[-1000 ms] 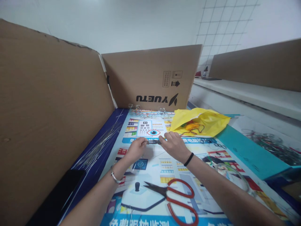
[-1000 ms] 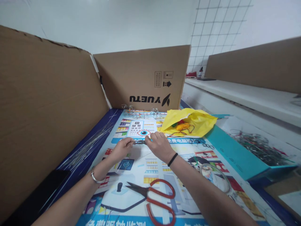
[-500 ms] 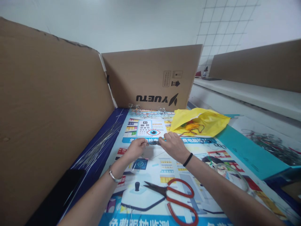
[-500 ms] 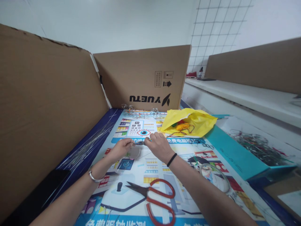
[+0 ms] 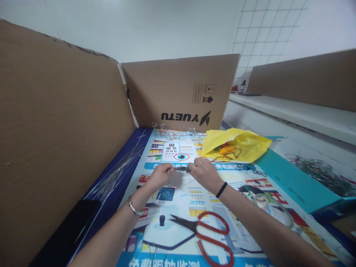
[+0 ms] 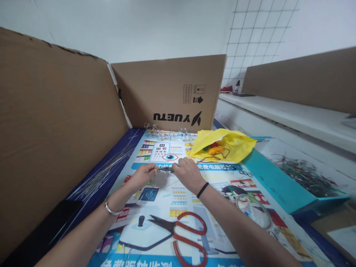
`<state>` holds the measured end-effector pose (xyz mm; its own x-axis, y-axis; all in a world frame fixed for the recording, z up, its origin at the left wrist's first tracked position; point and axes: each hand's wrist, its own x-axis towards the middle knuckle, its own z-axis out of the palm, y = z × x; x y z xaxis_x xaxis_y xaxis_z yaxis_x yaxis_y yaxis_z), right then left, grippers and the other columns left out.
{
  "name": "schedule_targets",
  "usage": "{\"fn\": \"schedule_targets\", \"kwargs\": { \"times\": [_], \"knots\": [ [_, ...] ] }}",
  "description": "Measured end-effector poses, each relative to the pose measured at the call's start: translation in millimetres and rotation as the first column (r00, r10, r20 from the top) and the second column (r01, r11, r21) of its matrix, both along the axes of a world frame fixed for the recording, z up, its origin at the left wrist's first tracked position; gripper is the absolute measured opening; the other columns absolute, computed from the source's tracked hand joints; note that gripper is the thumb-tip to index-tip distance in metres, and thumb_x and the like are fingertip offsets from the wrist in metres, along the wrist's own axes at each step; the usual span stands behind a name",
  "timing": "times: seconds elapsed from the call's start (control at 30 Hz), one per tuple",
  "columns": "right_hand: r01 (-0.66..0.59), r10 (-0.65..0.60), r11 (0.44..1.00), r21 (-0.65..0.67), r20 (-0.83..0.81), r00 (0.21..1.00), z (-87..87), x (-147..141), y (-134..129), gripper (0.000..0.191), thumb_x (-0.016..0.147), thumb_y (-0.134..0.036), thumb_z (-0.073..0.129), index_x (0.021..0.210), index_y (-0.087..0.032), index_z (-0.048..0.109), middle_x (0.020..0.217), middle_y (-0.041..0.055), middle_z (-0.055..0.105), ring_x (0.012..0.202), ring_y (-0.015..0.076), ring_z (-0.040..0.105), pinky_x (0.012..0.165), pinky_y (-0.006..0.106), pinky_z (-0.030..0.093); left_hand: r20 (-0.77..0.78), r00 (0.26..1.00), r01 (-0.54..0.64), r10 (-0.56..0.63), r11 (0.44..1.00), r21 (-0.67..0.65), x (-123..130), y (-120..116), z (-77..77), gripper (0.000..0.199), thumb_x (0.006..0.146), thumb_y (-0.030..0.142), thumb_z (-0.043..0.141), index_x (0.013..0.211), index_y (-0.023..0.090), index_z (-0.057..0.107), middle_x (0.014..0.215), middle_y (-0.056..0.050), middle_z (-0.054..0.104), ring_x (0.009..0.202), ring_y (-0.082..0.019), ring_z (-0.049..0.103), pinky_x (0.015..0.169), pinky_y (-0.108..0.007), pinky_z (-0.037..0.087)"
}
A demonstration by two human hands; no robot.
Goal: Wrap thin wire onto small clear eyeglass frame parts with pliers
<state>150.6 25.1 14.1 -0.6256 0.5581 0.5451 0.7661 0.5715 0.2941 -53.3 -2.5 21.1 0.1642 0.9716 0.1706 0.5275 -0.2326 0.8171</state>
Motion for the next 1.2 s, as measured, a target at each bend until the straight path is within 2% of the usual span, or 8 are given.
{"fn": "schedule_targets", "kwargs": {
  "times": [0.13,0.4,0.77,0.9,1.03,1.2],
  "knots": [
    [-0.038,0.037,0.997,-0.06,-0.02,0.999,3.0,2.7,0.6,0.019,0.078,-0.037,0.059,0.081,-0.018,0.06,0.076,0.0047,0.052,0.075,0.0166,0.041,0.066,0.028,0.023,0.011,1.0,0.017,-0.017,0.999,-0.03,1.2,-0.8,1.4,0.017,0.073,0.024,0.042,0.061,0.016,0.051,0.055,0.003,0.043,0.053,-0.01,0.038,0.049,-0.02,0.03],
    [-0.057,0.055,0.992,-0.115,-0.019,0.998,5.5,5.0,1.2,0.021,0.078,-0.038,0.059,0.084,-0.018,0.06,0.078,0.0045,0.053,0.077,0.0166,0.042,0.068,0.028,0.025,0.066,0.998,0.02,-0.015,0.996,-0.083,0.5,1.0,-3.4,0.016,0.072,0.025,0.042,0.06,0.016,0.049,0.053,0.004,0.04,0.049,-0.009,0.036,0.045,-0.019,0.028],
    [-0.045,0.045,0.999,-0.006,0.04,0.998,10.2,3.0,-2.3,0.015,0.081,-0.032,0.055,0.08,-0.018,0.06,0.074,0.0058,0.052,0.074,0.018,0.041,0.066,0.03,0.023,0.092,0.995,-0.029,0.038,0.995,-0.097,3.4,-2.3,-1.2,0.016,0.071,0.026,0.043,0.061,0.016,0.049,0.052,0.004,0.041,0.048,-0.009,0.037,0.045,-0.02,0.028],
    [-0.044,0.045,0.999,-0.007,0.035,0.998,9.4,2.1,-2.7,0.016,0.082,-0.033,0.055,0.08,-0.018,0.061,0.074,0.0062,0.052,0.074,0.0182,0.041,0.066,0.03,0.023,0.095,0.994,-0.044,0.054,0.993,-0.108,4.8,-4.3,3.2,0.014,0.069,0.023,0.042,0.059,0.016,0.049,0.051,0.004,0.04,0.048,-0.009,0.036,0.046,-0.02,0.028],
    [-0.017,0.018,0.999,-0.043,0.036,0.999,7.8,0.2,-1.9,0.017,0.08,-0.035,0.056,0.079,-0.018,0.061,0.074,0.0059,0.053,0.075,0.018,0.043,0.066,0.03,0.024,0.057,0.995,-0.073,0.079,0.993,-0.093,5.3,-4.5,4.1,0.015,0.069,0.022,0.042,0.058,0.016,0.05,0.051,0.004,0.042,0.049,-0.01,0.038,0.046,-0.02,0.029],
    [0.006,-0.001,0.996,-0.088,0.053,0.999,5.1,-0.9,-0.5,0.017,0.081,-0.036,0.056,0.08,-0.019,0.06,0.076,0.0056,0.054,0.075,0.018,0.044,0.064,0.029,0.024,0.005,0.995,-0.095,0.095,0.995,-0.02,3.5,-0.7,-3.3,0.016,0.07,0.021,0.043,0.058,0.017,0.053,0.053,0.003,0.048,0.055,-0.011,0.044,0.05,-0.021,0.032]
  ]
}}
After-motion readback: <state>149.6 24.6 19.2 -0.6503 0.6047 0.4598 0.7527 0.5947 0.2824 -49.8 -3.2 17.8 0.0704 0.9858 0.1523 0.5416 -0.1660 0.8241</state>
